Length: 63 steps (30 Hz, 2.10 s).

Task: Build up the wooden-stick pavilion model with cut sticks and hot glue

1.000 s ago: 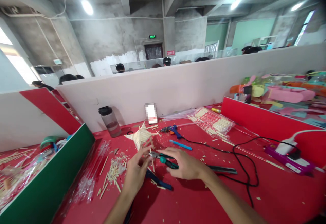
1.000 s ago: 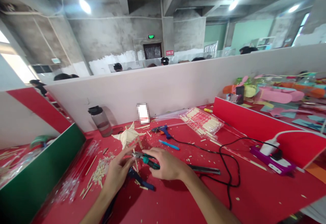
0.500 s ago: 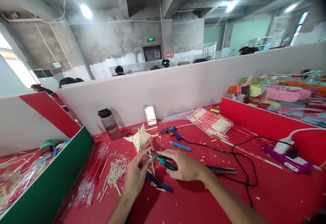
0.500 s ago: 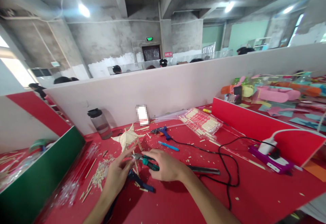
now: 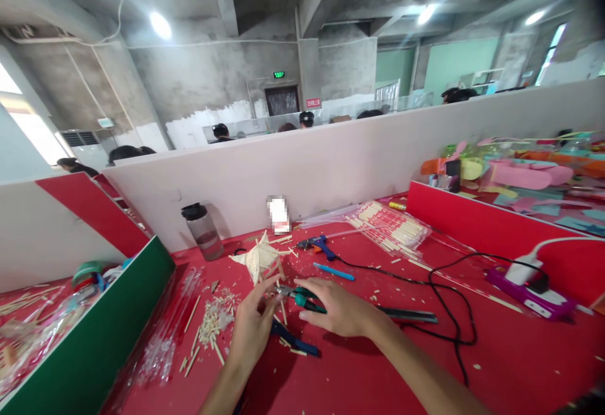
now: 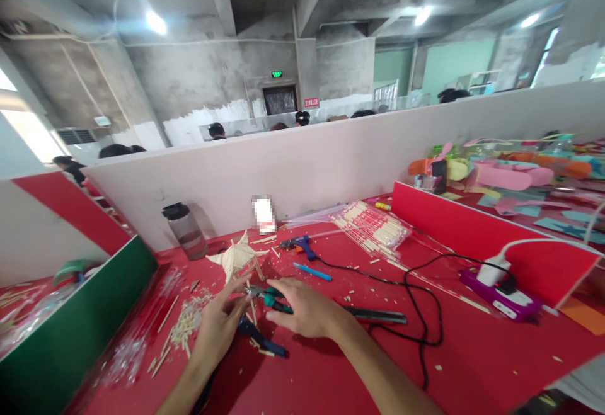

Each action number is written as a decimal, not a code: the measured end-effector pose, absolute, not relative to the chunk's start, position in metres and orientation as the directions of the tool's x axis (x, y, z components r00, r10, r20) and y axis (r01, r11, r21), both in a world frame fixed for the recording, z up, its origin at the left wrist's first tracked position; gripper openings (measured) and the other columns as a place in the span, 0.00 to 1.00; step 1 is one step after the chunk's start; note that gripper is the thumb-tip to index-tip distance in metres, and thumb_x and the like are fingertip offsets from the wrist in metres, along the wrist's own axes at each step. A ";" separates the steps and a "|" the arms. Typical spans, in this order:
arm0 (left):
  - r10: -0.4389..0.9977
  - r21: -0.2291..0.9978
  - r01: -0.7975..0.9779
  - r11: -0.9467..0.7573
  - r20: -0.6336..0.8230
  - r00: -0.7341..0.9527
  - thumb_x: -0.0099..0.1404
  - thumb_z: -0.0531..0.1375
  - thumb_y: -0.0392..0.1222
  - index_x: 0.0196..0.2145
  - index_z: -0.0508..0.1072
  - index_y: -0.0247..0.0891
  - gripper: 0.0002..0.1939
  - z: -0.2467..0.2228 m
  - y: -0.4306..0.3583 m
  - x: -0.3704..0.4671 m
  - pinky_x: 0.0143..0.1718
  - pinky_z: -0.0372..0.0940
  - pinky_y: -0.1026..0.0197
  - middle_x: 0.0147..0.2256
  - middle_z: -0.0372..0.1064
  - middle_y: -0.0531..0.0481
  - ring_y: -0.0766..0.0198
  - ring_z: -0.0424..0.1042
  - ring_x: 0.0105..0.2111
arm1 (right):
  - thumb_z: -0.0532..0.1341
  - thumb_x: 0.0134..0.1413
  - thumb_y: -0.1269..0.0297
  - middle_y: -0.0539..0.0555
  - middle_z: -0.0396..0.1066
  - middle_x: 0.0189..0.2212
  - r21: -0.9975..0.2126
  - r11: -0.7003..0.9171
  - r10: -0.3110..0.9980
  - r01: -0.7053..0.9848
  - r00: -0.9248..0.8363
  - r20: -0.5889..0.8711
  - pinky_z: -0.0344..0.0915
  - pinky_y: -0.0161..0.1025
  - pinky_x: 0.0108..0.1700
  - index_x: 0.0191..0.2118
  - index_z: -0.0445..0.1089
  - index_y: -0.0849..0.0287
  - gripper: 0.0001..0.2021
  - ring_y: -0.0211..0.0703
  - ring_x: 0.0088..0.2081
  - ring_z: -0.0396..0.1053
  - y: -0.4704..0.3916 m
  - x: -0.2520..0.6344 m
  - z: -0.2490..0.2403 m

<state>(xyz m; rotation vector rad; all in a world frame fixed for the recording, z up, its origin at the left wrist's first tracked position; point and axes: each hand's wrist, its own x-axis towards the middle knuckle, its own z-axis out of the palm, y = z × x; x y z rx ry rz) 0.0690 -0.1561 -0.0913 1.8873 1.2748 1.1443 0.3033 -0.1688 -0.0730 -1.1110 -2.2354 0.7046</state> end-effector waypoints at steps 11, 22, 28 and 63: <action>0.870 0.666 0.562 -0.490 0.410 0.273 0.71 0.54 0.47 0.55 0.71 0.43 0.17 -0.084 -0.160 0.068 0.43 0.71 0.60 0.45 0.79 0.46 0.57 0.79 0.40 | 0.55 0.67 0.56 0.63 0.67 0.58 -0.528 0.603 0.789 0.599 -0.546 0.281 0.60 0.50 0.61 0.62 0.62 0.59 0.22 0.54 0.59 0.63 -0.169 0.308 -0.072; 0.810 0.112 0.817 -0.566 0.258 0.526 0.74 0.47 0.39 0.42 0.72 0.42 0.13 -0.061 -0.173 0.061 0.32 0.64 0.65 0.38 0.76 0.46 0.60 0.78 0.34 | 0.60 0.62 0.59 0.65 0.73 0.45 0.036 0.793 0.574 0.608 -0.767 0.286 0.63 0.51 0.53 0.53 0.69 0.65 0.19 0.57 0.47 0.67 -0.160 0.306 -0.048; 0.810 -0.072 0.819 -0.570 0.119 0.574 0.70 0.48 0.31 0.43 0.70 0.42 0.13 -0.053 -0.178 0.068 0.26 0.59 0.62 0.38 0.75 0.46 0.56 0.77 0.31 | 0.56 0.64 0.44 0.65 0.73 0.38 0.285 0.753 0.559 0.593 -0.805 0.197 0.65 0.47 0.45 0.45 0.72 0.66 0.25 0.55 0.41 0.68 -0.144 0.302 -0.055; 0.901 0.668 0.617 -0.415 0.206 0.383 0.74 0.46 0.47 0.38 0.70 0.40 0.16 -0.075 -0.151 0.047 0.37 0.61 0.61 0.34 0.75 0.47 0.56 0.73 0.35 | 0.61 0.62 0.50 0.66 0.72 0.48 -0.007 0.590 0.776 0.807 -0.565 0.280 0.61 0.55 0.55 0.48 0.72 0.64 0.20 0.60 0.50 0.69 -0.129 0.268 -0.105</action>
